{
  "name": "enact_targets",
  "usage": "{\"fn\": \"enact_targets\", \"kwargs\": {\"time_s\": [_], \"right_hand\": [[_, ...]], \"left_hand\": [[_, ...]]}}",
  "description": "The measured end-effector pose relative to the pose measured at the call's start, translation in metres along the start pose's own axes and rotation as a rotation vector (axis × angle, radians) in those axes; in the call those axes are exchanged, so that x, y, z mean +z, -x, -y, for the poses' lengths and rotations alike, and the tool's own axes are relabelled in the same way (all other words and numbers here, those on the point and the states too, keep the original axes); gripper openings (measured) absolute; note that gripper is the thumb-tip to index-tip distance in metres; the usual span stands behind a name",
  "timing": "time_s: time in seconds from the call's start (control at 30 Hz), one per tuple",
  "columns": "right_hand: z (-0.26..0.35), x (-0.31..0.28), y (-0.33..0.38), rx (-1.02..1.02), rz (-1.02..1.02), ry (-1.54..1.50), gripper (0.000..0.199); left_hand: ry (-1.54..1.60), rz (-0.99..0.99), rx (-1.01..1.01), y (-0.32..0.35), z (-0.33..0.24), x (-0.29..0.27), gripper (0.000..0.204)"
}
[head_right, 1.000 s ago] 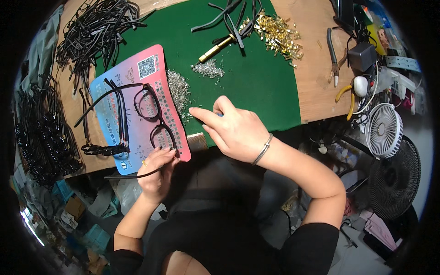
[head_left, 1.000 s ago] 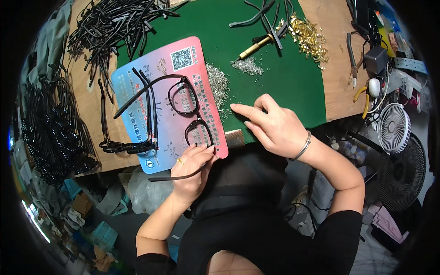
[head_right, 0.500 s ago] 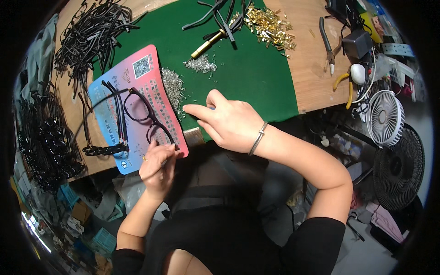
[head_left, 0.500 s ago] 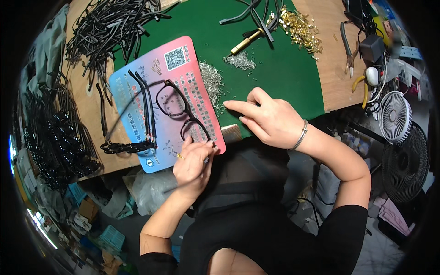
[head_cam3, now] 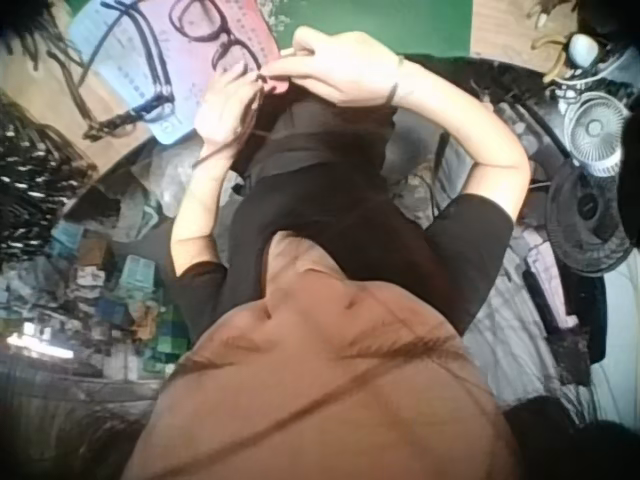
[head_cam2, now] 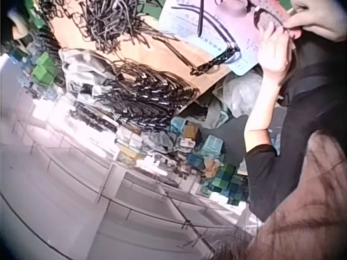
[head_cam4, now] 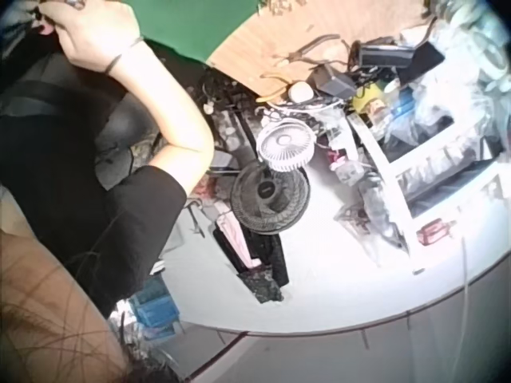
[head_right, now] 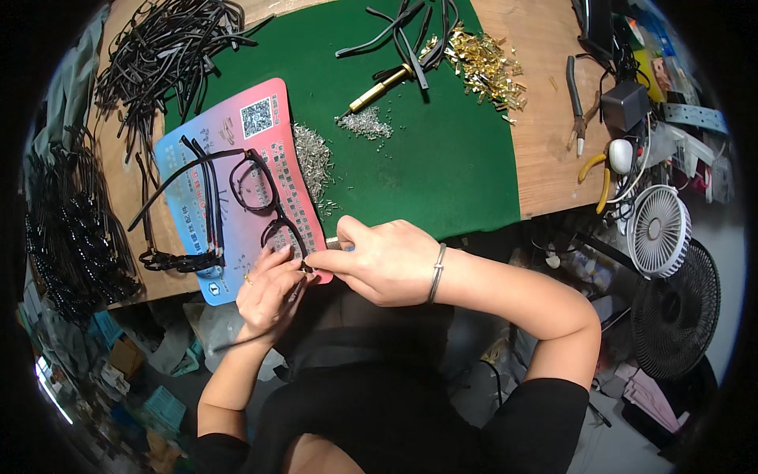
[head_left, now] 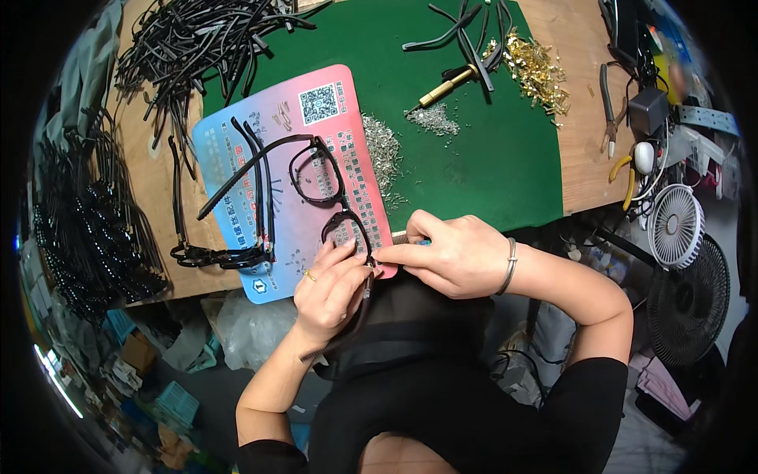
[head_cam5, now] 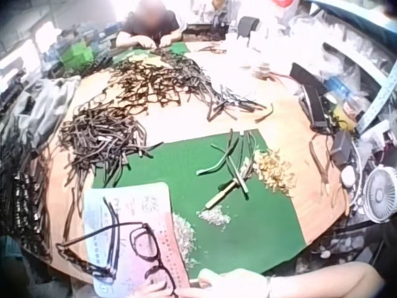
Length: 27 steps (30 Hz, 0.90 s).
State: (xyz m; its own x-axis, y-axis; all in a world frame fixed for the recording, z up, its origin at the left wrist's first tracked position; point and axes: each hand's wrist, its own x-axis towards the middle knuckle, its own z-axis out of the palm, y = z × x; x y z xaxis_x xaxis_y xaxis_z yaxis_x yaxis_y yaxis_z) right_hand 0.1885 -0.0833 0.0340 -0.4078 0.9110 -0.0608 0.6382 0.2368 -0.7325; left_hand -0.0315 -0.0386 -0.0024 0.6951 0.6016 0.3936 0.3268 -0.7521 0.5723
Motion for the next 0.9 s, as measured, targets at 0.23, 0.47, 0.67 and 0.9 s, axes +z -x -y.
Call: {"fn": "enact_targets", "kwargs": {"time_s": [0.23,0.47,0.67,0.9], "right_hand": [[-0.001,0.000,0.002,-0.033,0.020,-0.002,0.027],[-0.004,0.002,0.002,-0.078,-0.001,0.026,0.026],[-0.010,-0.003,-0.008,-0.181,0.085,0.121,0.029],[-0.009,-0.001,-0.014,-0.146,0.117,0.048,0.023]], "left_hand": [[0.018,0.004,-0.023,0.002,0.000,0.002,0.021],[0.040,-0.015,-0.027,0.001,0.000,0.004,0.012],[0.079,-0.018,0.005,0.003,0.005,0.003,0.015],[0.099,-0.054,0.050,0.002,0.009,0.005,0.016]]}}
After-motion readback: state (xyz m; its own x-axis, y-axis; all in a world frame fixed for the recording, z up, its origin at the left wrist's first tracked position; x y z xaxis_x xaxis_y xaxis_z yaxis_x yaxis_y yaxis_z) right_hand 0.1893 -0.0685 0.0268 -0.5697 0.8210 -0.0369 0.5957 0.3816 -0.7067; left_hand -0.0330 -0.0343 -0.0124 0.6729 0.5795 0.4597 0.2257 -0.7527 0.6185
